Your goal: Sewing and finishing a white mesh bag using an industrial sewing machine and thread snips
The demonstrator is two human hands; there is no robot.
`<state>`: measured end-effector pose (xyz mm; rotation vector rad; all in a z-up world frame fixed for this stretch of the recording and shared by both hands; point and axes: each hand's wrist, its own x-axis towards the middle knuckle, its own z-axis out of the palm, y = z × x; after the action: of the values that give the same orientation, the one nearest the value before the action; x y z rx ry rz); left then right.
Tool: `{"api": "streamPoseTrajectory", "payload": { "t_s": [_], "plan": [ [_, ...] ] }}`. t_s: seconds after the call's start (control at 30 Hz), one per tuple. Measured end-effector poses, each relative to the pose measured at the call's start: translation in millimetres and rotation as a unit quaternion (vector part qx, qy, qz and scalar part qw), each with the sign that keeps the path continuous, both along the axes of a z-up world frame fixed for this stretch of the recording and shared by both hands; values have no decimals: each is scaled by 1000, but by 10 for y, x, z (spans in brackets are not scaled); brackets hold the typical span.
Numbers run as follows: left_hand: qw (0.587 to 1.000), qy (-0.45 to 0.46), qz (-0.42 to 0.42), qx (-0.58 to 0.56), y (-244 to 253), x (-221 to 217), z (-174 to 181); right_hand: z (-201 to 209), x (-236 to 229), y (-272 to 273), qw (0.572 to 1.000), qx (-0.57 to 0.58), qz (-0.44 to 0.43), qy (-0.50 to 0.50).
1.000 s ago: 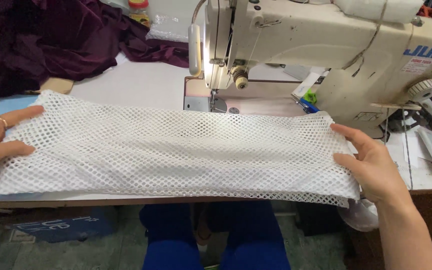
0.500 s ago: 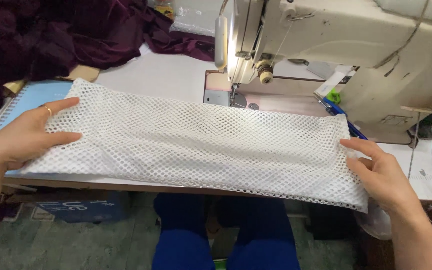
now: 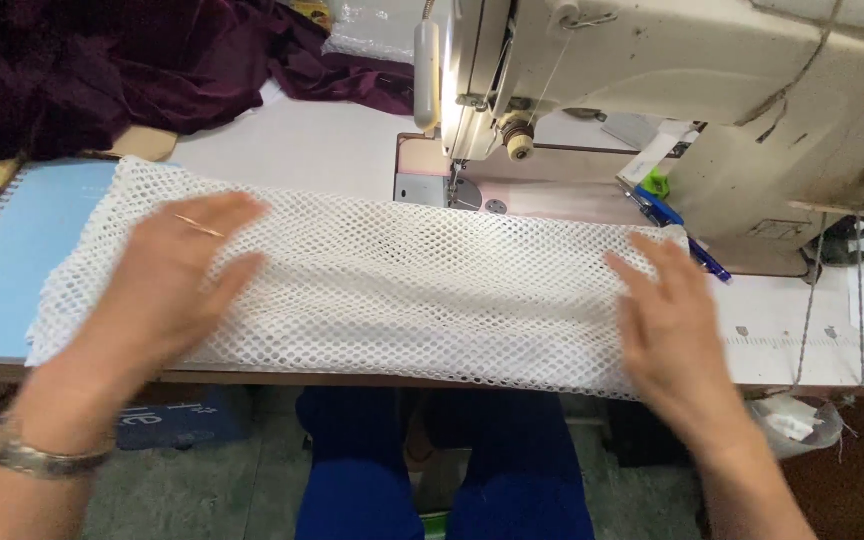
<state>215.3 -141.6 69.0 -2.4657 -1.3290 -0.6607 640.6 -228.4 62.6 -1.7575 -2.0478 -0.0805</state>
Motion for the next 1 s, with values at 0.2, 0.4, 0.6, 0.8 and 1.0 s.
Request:
{"api": "streamPoseTrajectory", "payload": {
  "t_s": [0.2,0.4,0.6,0.8,1.0],
  "plan": [
    [944,98,-123,-291,-194,667,-60,-66,-377,59,972,-159,169,-43],
    [908,113,113,-387,77,3,-28,2,335,55,965,-259,-27,34],
    [940,50,87,-325,80,283,-96,40,278,39,982,-190,10,-3],
    [928,103,-202,-295,-38,1124,-89,1,-296,176,960,-181,210,-37],
    [912,99,-51,-395,84,500,-107,-22,543,99,966,-257,5,32]
  ]
}}
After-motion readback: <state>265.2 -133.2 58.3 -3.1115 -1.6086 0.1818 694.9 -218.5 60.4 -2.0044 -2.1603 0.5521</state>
